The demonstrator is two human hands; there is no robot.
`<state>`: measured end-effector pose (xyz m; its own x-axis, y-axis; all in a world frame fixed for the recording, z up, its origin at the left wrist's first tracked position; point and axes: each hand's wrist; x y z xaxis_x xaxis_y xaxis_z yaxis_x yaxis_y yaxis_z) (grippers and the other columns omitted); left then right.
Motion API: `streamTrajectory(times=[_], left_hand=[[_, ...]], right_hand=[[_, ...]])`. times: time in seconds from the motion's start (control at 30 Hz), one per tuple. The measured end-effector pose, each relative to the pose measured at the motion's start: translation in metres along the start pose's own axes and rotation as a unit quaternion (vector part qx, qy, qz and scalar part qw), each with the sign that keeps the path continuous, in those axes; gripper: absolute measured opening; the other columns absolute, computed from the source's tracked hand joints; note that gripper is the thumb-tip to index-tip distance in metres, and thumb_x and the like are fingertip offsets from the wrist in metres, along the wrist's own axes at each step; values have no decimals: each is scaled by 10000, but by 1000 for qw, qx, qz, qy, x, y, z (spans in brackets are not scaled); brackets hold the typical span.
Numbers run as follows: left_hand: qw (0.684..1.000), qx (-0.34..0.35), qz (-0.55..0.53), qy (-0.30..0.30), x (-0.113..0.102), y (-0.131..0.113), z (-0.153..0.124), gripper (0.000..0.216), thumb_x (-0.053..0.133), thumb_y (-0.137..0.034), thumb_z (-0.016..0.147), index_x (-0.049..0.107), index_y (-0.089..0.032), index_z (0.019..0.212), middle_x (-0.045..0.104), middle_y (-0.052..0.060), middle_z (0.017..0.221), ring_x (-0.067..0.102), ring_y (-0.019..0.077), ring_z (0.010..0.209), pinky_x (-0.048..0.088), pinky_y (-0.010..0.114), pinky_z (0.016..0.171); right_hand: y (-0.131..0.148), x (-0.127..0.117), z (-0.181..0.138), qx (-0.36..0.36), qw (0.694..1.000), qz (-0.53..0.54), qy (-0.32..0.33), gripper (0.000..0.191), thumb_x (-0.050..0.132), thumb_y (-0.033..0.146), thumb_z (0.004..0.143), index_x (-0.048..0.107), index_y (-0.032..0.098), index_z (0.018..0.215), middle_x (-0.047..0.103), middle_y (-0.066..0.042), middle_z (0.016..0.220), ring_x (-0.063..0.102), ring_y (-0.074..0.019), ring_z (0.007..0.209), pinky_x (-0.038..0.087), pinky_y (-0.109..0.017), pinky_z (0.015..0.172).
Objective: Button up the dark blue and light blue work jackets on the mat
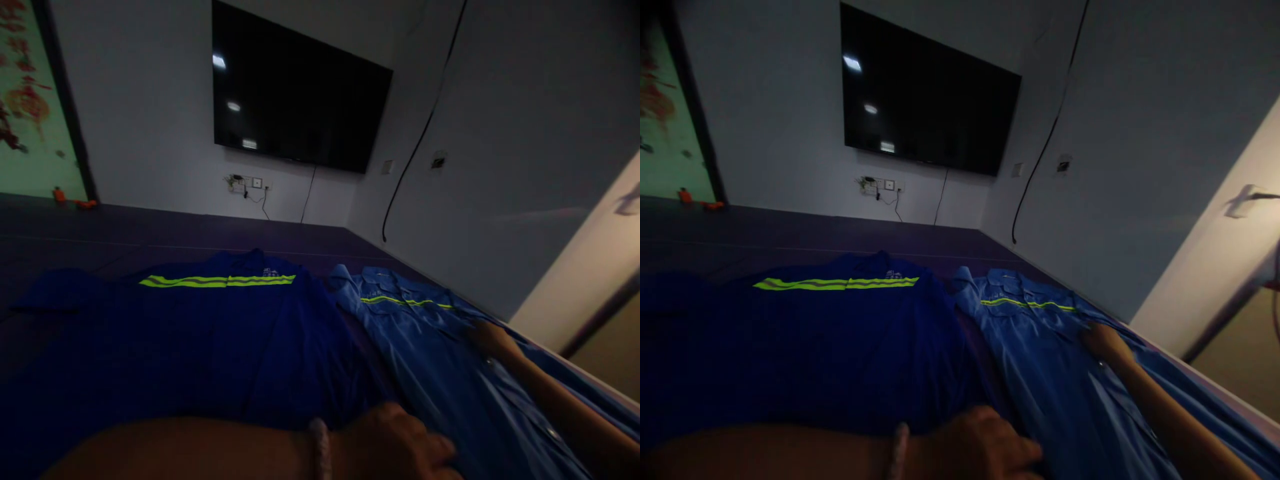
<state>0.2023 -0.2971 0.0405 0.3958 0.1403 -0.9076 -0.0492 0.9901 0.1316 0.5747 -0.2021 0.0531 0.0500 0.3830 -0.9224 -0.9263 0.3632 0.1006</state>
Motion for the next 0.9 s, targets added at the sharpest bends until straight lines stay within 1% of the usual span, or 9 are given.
streamTrajectory(times=[0.07,0.13,0.27,0.37,0.47,0.6,0.67,0.73,0.9], left_hand=[[996,-86,4,-6,-32,24,-43,265,441,-278,839,565,-200,1060,591,80,1123,562,178,954,421,304,808],[981,-196,10,-10,-53,46,-82,251,426,-233,847,573,-192,1046,593,71,1121,547,175,982,401,311,842],[908,-413,45,-43,-63,88,-156,216,426,-203,841,613,-189,948,620,47,1059,545,180,986,394,321,858],[846,-524,67,-66,-65,114,-203,216,441,-190,822,613,-167,949,628,61,1019,559,181,955,398,301,861],[797,-594,72,-83,-70,137,-234,222,437,-180,819,622,-138,935,637,87,977,576,173,916,403,264,831],[755,-649,40,-86,-71,166,-242,211,454,-173,810,649,-149,887,662,77,953,591,155,899,398,214,779],[743,-662,39,-86,-66,178,-239,223,437,-176,821,654,-153,870,673,69,924,601,148,872,400,203,749],[730,-676,50,-87,-59,186,-237,245,417,-183,832,651,-142,896,668,84,945,599,154,885,401,208,755],[716,-690,73,-70,-48,197,-238,259,409,-211,839,640,-150,936,633,96,1043,577,173,958,395,231,810]], right_hand=[[30,-1,-4,-35,997,-3,70,290,424,189,840,694,129,924,642,-226,994,628,-254,910,449,-313,787],[70,-4,-14,-91,993,21,73,315,440,237,837,643,128,1051,628,-180,1070,600,-252,983,441,-317,841],[174,-15,-40,-229,966,105,58,360,420,317,845,606,165,1113,627,-94,1110,570,-229,1039,417,-316,893],[263,-21,-55,-300,936,169,81,340,429,299,846,624,153,1083,630,-86,1107,578,-201,1022,409,-274,885],[353,-21,-61,-309,914,237,119,276,451,244,837,670,171,988,665,-61,1035,597,-179,976,415,-228,836],[449,-2,-63,-287,915,260,113,247,470,174,814,700,194,902,690,-33,962,616,-161,922,427,-194,771],[479,14,-68,-264,919,268,118,273,453,132,807,700,187,908,700,-33,918,630,-149,879,436,-184,742],[496,32,-76,-239,924,274,122,304,442,101,797,686,181,959,701,-40,910,635,-146,864,444,-183,734],[503,60,-90,-191,934,280,114,341,421,85,804,653,161,1042,664,-80,1032,599,-155,973,424,-183,802]])
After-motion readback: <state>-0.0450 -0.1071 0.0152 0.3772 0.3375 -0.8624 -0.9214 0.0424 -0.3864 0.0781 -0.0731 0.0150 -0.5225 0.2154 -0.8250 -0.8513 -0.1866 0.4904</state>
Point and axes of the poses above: each hand's wrist, its own z-axis towards the middle knuckle, its own x-axis out of the palm, y = z × x
